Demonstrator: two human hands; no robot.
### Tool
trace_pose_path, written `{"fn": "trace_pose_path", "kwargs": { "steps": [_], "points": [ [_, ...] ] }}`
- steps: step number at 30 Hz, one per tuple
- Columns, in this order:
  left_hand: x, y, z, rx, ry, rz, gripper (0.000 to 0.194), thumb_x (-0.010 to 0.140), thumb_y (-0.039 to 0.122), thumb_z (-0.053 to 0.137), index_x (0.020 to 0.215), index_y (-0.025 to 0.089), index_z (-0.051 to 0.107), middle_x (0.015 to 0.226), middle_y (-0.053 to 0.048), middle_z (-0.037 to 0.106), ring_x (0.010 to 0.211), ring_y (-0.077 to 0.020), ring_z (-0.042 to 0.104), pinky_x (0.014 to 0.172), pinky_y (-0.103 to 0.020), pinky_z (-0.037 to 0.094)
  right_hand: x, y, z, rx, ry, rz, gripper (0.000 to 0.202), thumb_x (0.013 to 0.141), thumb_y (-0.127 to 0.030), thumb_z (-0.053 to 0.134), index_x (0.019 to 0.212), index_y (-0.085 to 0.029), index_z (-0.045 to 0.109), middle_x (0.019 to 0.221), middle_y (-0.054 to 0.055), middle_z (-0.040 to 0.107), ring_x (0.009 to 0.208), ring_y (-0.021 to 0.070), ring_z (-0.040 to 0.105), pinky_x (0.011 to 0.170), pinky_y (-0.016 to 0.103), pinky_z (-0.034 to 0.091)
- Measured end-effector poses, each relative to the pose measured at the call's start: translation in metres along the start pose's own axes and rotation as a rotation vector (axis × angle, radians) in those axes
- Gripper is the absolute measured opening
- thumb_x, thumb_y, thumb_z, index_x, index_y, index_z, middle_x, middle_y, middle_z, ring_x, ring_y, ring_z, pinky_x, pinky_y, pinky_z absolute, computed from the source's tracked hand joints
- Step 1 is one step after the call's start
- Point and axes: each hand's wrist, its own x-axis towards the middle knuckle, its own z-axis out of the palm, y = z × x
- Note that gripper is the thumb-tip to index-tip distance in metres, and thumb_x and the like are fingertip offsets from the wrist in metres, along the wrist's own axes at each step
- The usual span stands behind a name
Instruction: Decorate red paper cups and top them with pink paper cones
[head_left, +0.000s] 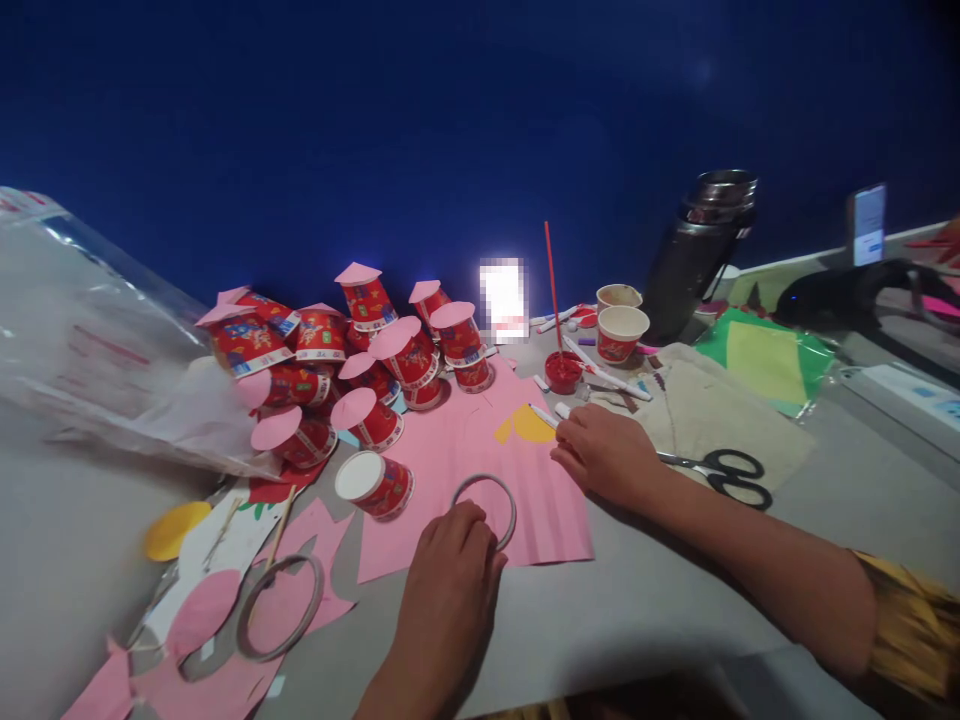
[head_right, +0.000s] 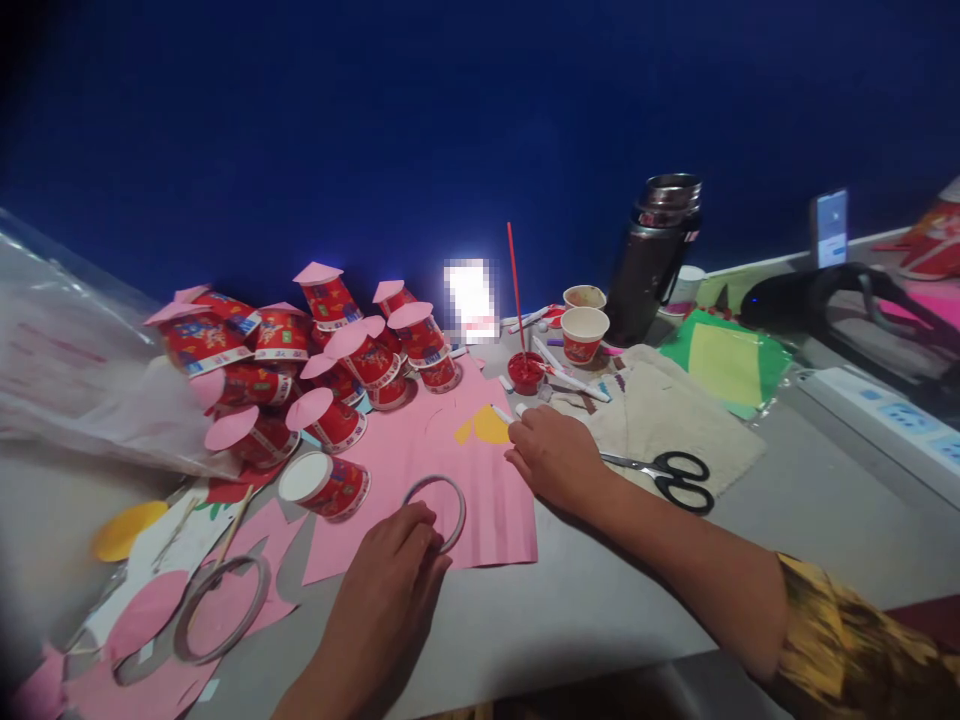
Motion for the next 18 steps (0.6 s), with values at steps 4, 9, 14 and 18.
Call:
{"fn": "trace_pose_path", "kwargs": {
  "steps": [4, 9, 14, 18],
  "points": [
    [0.0019, -0.0016, -0.0005, -0.021, -0.006, 0.008, 0.01, 0.09, 0.009, 0.06, 0.09, 0.02, 0.061, 0.105, -0.008, 0.066, 0.093, -0.0249, 0.063, 0.084, -0.045, 0.055, 0.0041, 0.0015, -0.002, -0.035, -0.098, 0.067, 0.023, 0.102, -0.033, 0.053, 0.098, -0.019, 0.071, 0.1, 0.01, 0.071, 0.098, 0.0254, 0.065, 0.065, 0.032, 0.037],
    [0.0009, -0.0012, -0.0005, -0.033, 0.043, 0.021, 0.011, 0.09, 0.009, 0.059, 0.091, 0.019, 0.062, 0.106, -0.008, 0.066, 0.093, -0.025, 0.064, 0.083, -0.044, 0.055, 0.0062, 0.0063, -0.0029, -0.042, -0.118, 0.121, 0.029, 0.104, -0.029, 0.046, 0.097, -0.016, 0.072, 0.099, 0.015, 0.073, 0.097, 0.0277, 0.067, 0.067, 0.033, 0.041],
    [-0.0004, -0.001, 0.0002, -0.039, 0.08, 0.021, 0.011, 0.089, 0.009, 0.061, 0.091, 0.02, 0.061, 0.106, -0.008, 0.067, 0.093, -0.0263, 0.065, 0.082, -0.045, 0.055, 0.0065, 0.0086, -0.0033, -0.034, -0.096, 0.132, 0.032, 0.105, -0.03, 0.043, 0.098, -0.017, 0.072, 0.1, 0.015, 0.073, 0.098, 0.0285, 0.066, 0.071, 0.034, 0.043],
    [-0.0009, 0.0004, 0.0001, -0.051, 0.074, 0.01, 0.011, 0.089, 0.009, 0.061, 0.089, 0.02, 0.061, 0.106, -0.009, 0.067, 0.093, -0.0265, 0.065, 0.082, -0.045, 0.055, 0.0029, 0.0028, -0.0033, 0.028, -0.033, 0.065, 0.031, 0.104, -0.04, 0.049, 0.105, -0.018, 0.07, 0.109, 0.014, 0.072, 0.107, 0.0277, 0.063, 0.075, 0.032, 0.043]
  ]
}}
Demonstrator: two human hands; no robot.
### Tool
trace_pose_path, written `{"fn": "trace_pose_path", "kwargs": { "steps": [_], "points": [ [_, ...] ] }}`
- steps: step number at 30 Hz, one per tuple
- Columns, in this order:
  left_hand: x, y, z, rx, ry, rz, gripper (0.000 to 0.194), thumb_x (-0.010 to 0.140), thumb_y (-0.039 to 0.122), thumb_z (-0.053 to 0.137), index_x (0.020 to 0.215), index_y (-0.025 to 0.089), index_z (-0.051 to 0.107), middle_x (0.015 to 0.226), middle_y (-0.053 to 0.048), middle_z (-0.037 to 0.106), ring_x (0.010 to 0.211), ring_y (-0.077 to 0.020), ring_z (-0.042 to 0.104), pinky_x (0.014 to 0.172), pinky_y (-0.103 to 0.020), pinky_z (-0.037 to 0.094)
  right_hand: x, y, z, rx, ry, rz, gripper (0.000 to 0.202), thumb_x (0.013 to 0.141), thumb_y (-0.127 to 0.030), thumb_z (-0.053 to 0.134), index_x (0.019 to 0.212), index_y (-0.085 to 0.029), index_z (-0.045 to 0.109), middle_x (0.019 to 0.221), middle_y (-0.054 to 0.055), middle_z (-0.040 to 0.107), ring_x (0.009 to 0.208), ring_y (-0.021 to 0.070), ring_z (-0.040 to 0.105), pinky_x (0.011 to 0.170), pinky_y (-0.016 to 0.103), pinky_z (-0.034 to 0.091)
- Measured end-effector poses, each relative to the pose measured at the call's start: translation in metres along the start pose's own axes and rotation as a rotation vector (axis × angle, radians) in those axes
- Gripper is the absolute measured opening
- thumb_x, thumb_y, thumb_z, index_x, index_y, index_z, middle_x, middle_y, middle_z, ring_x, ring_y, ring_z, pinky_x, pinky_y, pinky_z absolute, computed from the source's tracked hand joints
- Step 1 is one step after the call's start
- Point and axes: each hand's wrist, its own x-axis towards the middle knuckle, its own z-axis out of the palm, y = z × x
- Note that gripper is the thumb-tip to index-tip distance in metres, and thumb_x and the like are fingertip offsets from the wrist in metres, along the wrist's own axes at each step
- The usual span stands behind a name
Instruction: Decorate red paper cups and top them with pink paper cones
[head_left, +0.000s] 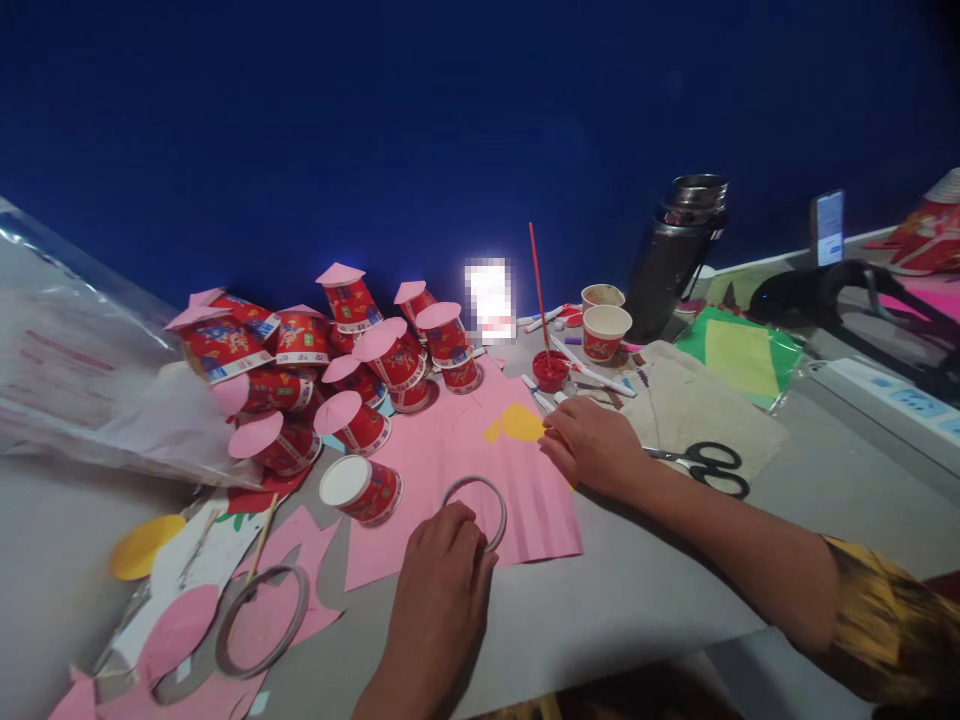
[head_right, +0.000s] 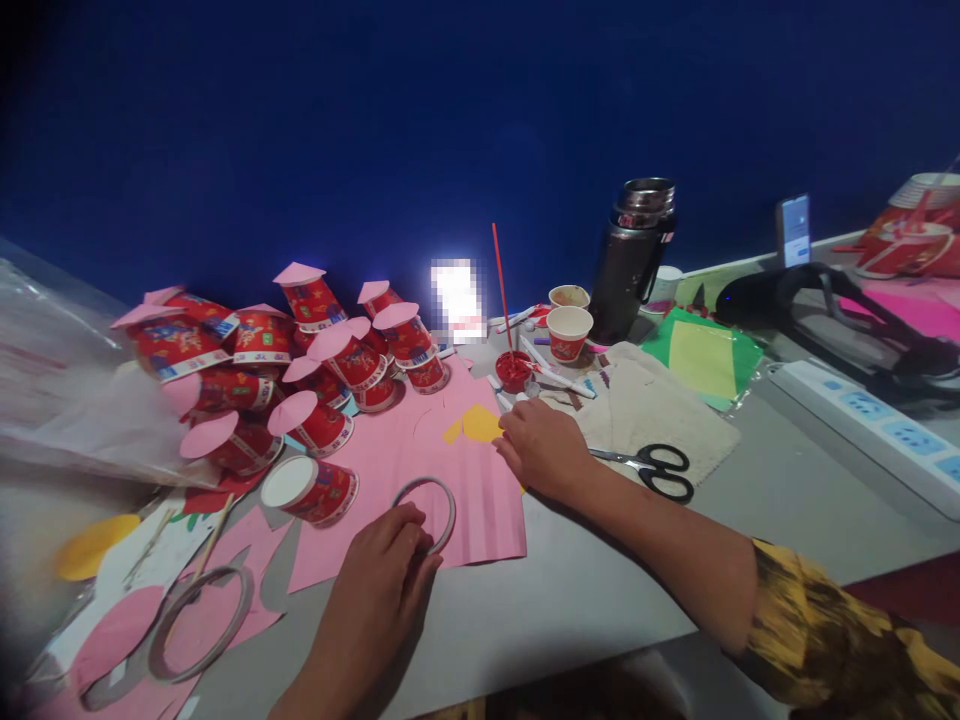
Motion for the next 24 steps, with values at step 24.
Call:
{"fn": "trace_pose_path", "kwargs": {
  "steps": [24],
  "points": [
    [0.004, -0.008, 0.005, 0.009, 0.014, 0.034, 0.007, 0.09, 0.013, 0.06, 0.091, 0.02, 0.06, 0.106, -0.011, 0.069, 0.093, -0.0277, 0.068, 0.078, -0.045, 0.056, -0.08, -0.001, -0.01, 1.544, -0.375, 0.703, 0.042, 0.078, -0.041, 0.077, 0.107, -0.013, 0.067, 0.107, 0.016, 0.076, 0.051, 0.0088, 0.065, 0.035, 0.015, 0.028]
  ]
}}
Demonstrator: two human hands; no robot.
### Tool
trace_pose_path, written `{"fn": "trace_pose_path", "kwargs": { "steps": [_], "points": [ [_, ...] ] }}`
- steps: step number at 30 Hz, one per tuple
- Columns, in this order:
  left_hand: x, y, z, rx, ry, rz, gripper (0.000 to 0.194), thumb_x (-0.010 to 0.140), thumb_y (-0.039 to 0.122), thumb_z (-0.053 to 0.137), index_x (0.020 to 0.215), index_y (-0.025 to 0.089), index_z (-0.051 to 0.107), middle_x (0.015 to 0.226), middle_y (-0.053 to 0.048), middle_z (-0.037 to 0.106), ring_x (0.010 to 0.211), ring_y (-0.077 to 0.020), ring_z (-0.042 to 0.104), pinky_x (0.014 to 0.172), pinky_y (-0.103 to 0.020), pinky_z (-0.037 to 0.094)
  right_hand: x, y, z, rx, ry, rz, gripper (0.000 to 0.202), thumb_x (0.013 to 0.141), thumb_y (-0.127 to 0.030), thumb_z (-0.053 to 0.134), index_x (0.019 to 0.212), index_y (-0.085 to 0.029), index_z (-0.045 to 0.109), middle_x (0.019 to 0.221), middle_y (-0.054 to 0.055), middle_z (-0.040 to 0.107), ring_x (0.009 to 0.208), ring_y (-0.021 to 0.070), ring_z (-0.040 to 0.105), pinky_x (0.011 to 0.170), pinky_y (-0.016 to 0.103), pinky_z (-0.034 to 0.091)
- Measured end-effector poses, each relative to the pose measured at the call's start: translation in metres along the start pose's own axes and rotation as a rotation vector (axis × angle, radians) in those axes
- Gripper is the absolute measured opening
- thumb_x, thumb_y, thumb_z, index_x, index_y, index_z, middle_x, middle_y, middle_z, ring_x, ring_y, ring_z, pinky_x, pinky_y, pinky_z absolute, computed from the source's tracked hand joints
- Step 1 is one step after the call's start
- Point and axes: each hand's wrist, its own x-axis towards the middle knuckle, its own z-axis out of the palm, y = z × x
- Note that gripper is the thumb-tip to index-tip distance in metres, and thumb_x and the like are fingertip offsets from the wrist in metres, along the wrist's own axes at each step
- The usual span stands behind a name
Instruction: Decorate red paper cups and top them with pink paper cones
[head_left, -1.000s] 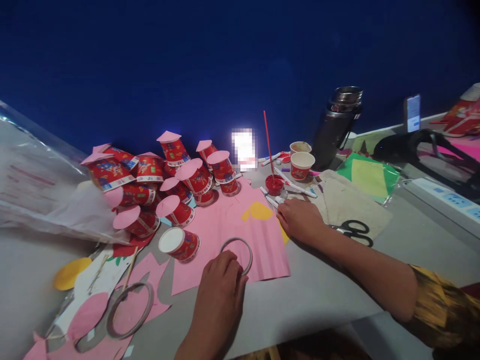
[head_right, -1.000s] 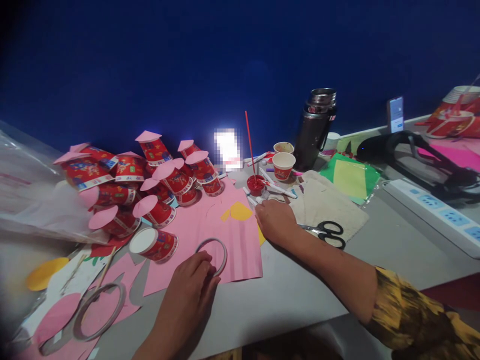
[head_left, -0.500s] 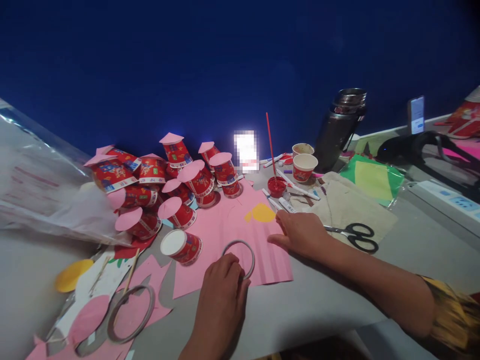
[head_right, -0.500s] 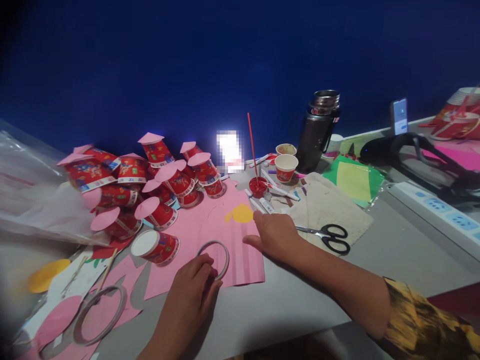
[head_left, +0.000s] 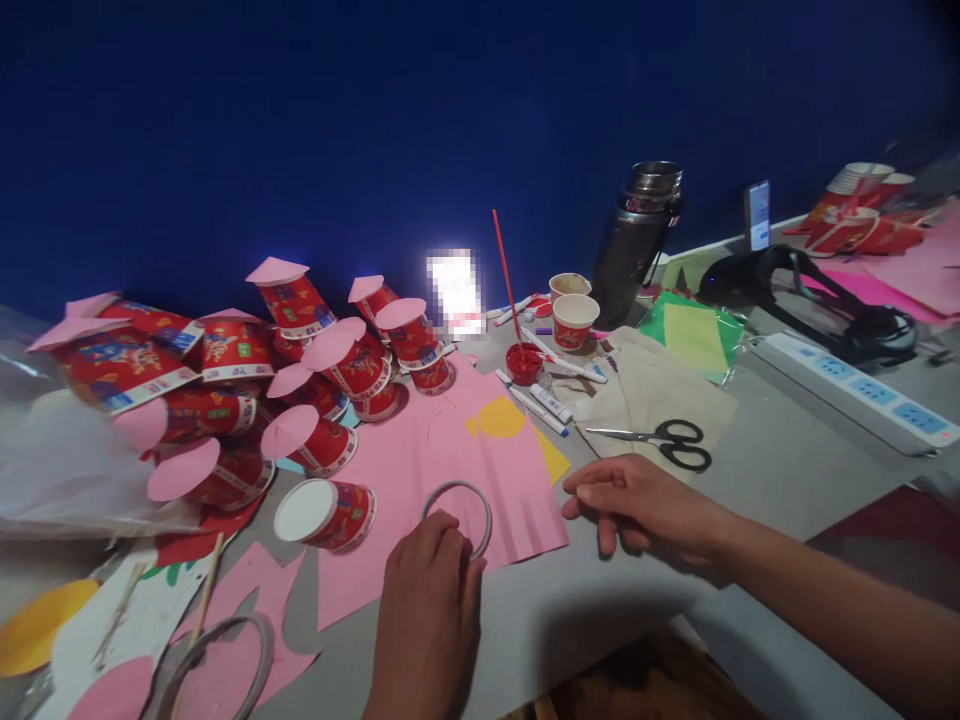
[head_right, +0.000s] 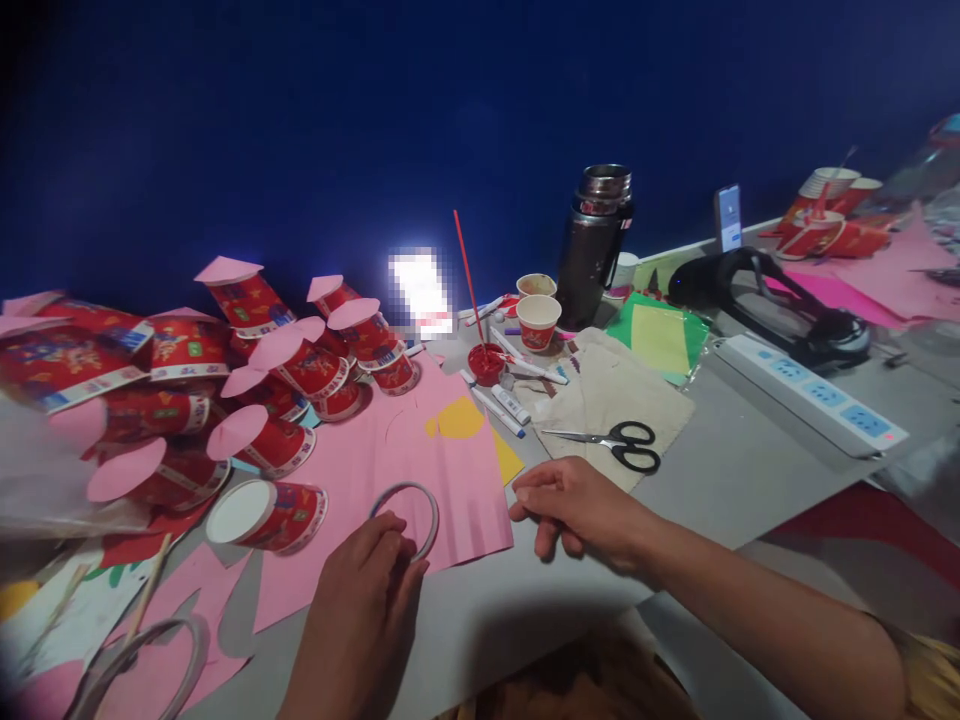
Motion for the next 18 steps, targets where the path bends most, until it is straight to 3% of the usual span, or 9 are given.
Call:
{"fn": "trace_pose_path", "kwargs": {
  "steps": [4, 6, 9, 11, 14, 18],
  "points": [
    [0.001, -0.001, 0.0, 0.012, 0.012, 0.009, 0.008, 0.09, 0.013, 0.059, 0.087, 0.021, 0.059, 0.102, -0.01, 0.069, 0.09, -0.0272, 0.068, 0.076, -0.044, 0.056, 0.001, 0.007, 0.014, 0.204, -0.074, 0.054, 0.042, 0.076, -0.044, 0.081, 0.1, -0.013, 0.066, 0.102, 0.015, 0.076, 0.049, 0.0053, 0.056, 0.033, 0.014, 0.023],
    [0.002, -0.001, -0.001, 0.02, 0.006, 0.003, 0.009, 0.09, 0.013, 0.059, 0.086, 0.021, 0.059, 0.101, -0.01, 0.069, 0.089, -0.0273, 0.068, 0.074, -0.044, 0.056, 0.006, 0.008, 0.021, 0.271, -0.125, 0.082, 0.04, 0.074, -0.048, 0.081, 0.087, -0.014, 0.063, 0.083, 0.008, 0.073, 0.044, 0.0029, 0.044, 0.033, 0.014, 0.018],
    [0.002, -0.003, -0.001, 0.022, 0.001, 0.0, 0.008, 0.089, 0.015, 0.059, 0.085, 0.022, 0.06, 0.1, -0.009, 0.069, 0.09, -0.0268, 0.068, 0.076, -0.043, 0.056, 0.015, 0.008, 0.031, 0.216, -0.211, 0.104, 0.046, 0.075, -0.058, 0.077, 0.073, -0.02, 0.051, 0.05, -0.007, 0.047, 0.04, 0.0038, 0.025, 0.035, 0.017, 0.012],
    [0.0, -0.005, 0.001, 0.019, -0.002, 0.009, 0.008, 0.09, 0.015, 0.059, 0.085, 0.022, 0.06, 0.1, -0.009, 0.069, 0.091, -0.0262, 0.069, 0.077, -0.042, 0.056, 0.018, 0.006, 0.036, 0.021, -0.236, 0.008, 0.047, 0.08, -0.061, 0.071, 0.071, -0.022, 0.047, 0.047, -0.01, 0.037, 0.042, 0.006, 0.023, 0.039, 0.02, 0.015],
    [-0.002, -0.008, 0.006, 0.014, 0.026, 0.028, 0.009, 0.091, 0.016, 0.059, 0.085, 0.022, 0.059, 0.102, -0.009, 0.069, 0.092, -0.0261, 0.069, 0.077, -0.042, 0.056, 0.018, 0.001, 0.043, -0.44, -0.126, -0.293, 0.037, 0.086, -0.043, 0.066, 0.066, -0.02, 0.045, 0.056, -0.006, 0.043, 0.053, 0.0093, 0.035, 0.05, 0.024, 0.025],
    [-0.004, -0.006, -0.001, -0.008, 0.218, 0.061, 0.006, 0.094, 0.018, 0.059, 0.098, 0.022, 0.06, 0.114, -0.012, 0.069, 0.104, -0.0277, 0.068, 0.083, -0.044, 0.057, 0.013, -0.011, 0.045, -0.897, 0.073, -0.426, 0.032, 0.091, -0.031, 0.056, 0.064, -0.02, 0.041, 0.063, -0.003, 0.048, 0.059, 0.0122, 0.04, 0.057, 0.027, 0.026]
  ]
}}
